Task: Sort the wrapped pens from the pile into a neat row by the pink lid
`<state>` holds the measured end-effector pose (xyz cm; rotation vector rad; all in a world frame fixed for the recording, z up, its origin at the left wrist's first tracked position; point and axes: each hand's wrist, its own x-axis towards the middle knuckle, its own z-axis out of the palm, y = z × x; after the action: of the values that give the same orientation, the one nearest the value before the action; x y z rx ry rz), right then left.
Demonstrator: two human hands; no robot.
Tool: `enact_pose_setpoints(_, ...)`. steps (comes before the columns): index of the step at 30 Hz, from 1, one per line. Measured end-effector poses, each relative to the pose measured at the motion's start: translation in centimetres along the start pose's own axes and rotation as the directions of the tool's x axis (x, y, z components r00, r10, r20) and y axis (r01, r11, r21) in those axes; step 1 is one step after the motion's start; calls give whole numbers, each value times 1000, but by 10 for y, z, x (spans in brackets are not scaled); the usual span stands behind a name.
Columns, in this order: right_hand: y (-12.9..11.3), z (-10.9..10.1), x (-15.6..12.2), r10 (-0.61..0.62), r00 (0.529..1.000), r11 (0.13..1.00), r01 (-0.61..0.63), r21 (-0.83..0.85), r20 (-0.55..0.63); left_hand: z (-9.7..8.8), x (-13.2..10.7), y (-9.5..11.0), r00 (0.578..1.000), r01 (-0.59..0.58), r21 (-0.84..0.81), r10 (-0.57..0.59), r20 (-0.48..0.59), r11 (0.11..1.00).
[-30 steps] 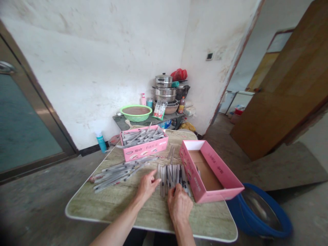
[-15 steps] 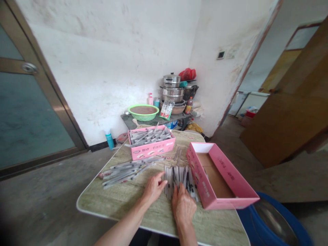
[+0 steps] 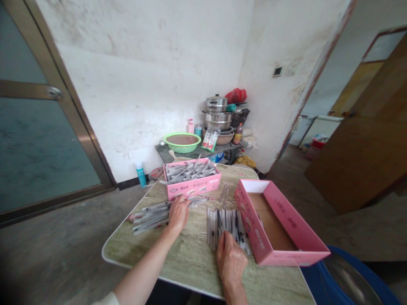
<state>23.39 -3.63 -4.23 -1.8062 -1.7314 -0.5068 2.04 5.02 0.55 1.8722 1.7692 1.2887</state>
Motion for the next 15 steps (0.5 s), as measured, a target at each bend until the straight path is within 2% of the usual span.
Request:
enact_pose_setpoints(2,1,0,0,-6,1000,1000,6,18,1,2,5,-5,998,-46,162,37,58,986)
enact_pose_setpoints(4,1,0,0,-10,1000,999,10,34,1,5,7,-9,993,-83,249,60,100,965)
enact_pose_setpoints(7,1,0,1,-17,1000,998,17,57,2,6,7,-5,991,-102,263,74,116,959)
enact_pose_setpoints(9,0,-1,1,-26,1000,997,26,75,-9,3,5,5,986,-137,245,109,124,960)
enact_pose_setpoints(11,0,-1,1,-37,999,995,39,97,-22,0,2,19,979,-188,127,175,102,974)
enact_pose_setpoints(12,0,-1,1,-41,999,993,44,107,-28,-2,1,26,976,-206,16,205,71,978)
enact_pose_setpoints(13,0,-2,1,-44,998,992,48,118,-32,-3,0,34,978,-200,-112,205,32,973)
enact_pose_setpoints(15,0,-3,2,-47,998,988,53,147,-41,-3,-4,44,991,-123,-388,130,-9,913)
